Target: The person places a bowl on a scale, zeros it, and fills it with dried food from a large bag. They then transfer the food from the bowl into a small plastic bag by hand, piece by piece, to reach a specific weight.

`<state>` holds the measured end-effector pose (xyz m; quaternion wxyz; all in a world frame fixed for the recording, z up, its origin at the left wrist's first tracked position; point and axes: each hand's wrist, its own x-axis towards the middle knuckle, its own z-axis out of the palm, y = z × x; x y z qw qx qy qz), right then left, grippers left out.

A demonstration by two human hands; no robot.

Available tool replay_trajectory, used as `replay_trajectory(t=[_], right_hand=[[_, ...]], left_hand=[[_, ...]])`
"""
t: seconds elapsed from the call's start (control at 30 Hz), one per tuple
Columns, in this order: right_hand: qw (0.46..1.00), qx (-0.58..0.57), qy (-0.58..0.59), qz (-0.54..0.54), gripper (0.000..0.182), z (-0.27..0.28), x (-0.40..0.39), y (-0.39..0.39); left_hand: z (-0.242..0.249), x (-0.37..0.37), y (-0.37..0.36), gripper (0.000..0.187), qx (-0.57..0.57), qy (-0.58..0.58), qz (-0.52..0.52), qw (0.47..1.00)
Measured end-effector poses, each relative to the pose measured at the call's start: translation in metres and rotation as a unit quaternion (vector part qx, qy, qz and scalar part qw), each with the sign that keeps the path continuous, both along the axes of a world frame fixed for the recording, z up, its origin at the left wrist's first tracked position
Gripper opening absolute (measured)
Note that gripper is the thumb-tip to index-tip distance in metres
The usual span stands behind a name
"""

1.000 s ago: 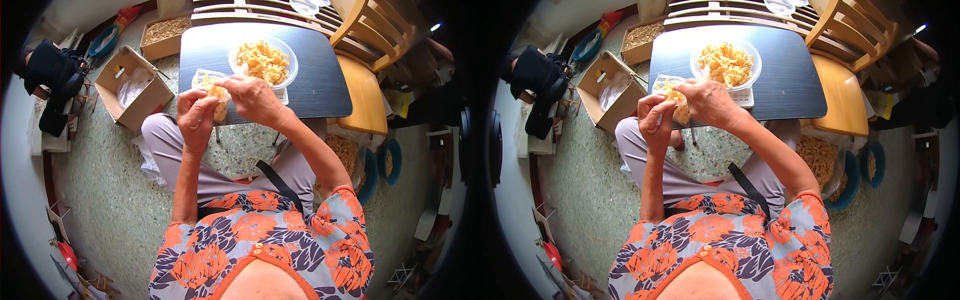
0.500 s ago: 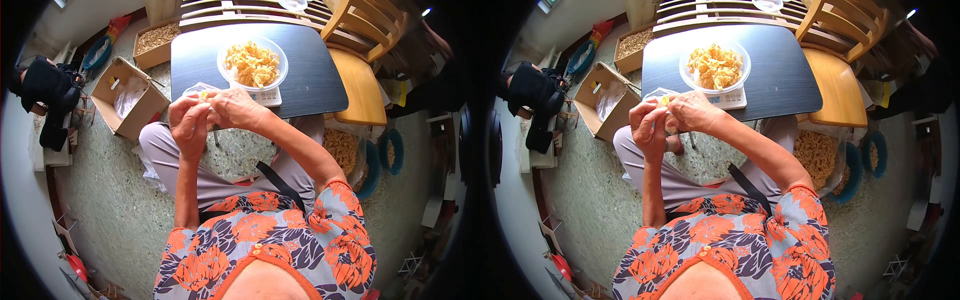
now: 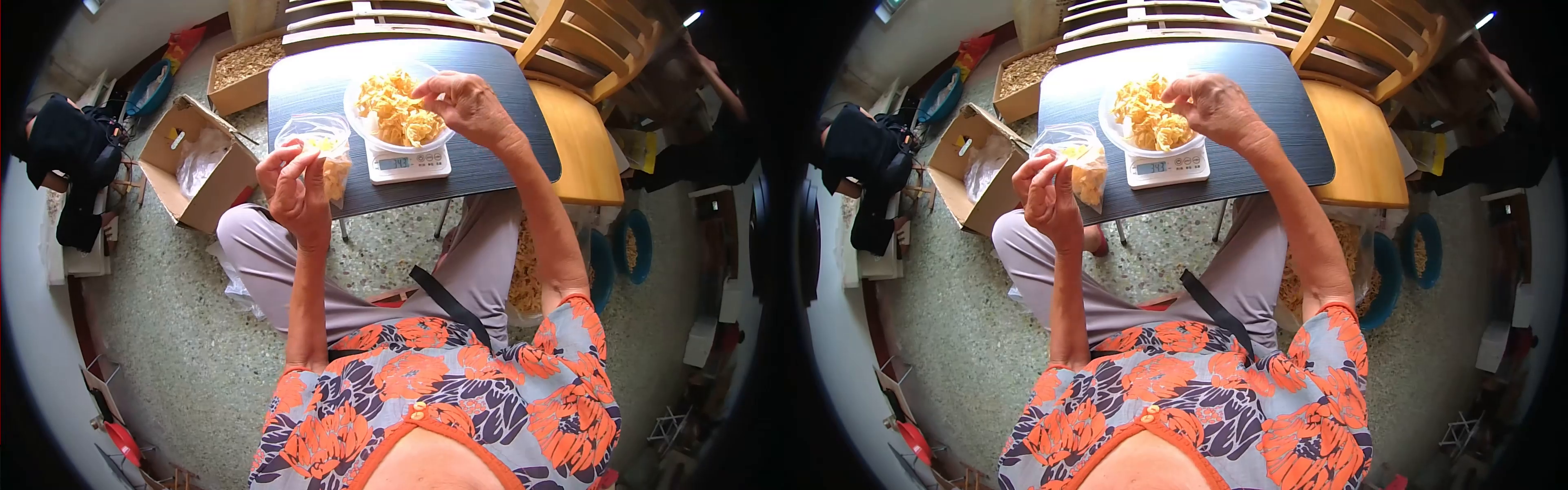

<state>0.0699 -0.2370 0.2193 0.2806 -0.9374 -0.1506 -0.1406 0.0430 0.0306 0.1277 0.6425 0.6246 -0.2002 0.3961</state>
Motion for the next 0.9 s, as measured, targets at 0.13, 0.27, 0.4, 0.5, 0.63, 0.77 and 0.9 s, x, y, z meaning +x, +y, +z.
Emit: replay_trajectory(t=[0.13, 0.27, 0.4, 0.5, 0.63, 0.77, 0.9], right_hand=[[0.993, -0.103, 0.034, 0.037, 0.031, 0.005, -0.012, -0.001], [0.989, -0.13, 0.028, 0.058, 0.031, -0.002, -0.008, 0.005], [0.992, -0.102, -0.02, 0.067, 0.018, -0.012, -0.002, 0.006], [0.991, -0.082, -0.068, 0.08, 0.013, -0.016, -0.006, 0.005], [0.987, -0.024, -0.141, 0.075, 0.009, -0.019, -0.003, -0.001], [0.966, 0.247, 0.074, -0.001, 0.009, -0.009, -0.002, -0.002], [0.801, 0.552, 0.229, -0.037, 0.018, -0.017, 0.011, -0.011]], left_hand=[[-0.006, -0.006, 0.003, 0.016, 0.037, 0.026, 0.008, 0.999], [-0.001, -0.013, 0.007, 0.016, 0.071, 0.041, 0.014, 0.997], [0.002, -0.015, 0.008, 0.016, 0.087, 0.05, 0.019, 0.995], [0.004, -0.02, 0.01, 0.016, 0.091, 0.055, 0.021, 0.994], [0.004, -0.022, 0.012, 0.016, 0.12, 0.051, 0.027, 0.991], [0.013, -0.026, 0.011, 0.015, 0.168, 0.07, 0.047, 0.982], [0.02, -0.03, 0.009, 0.015, 0.187, 0.087, 0.053, 0.977]])
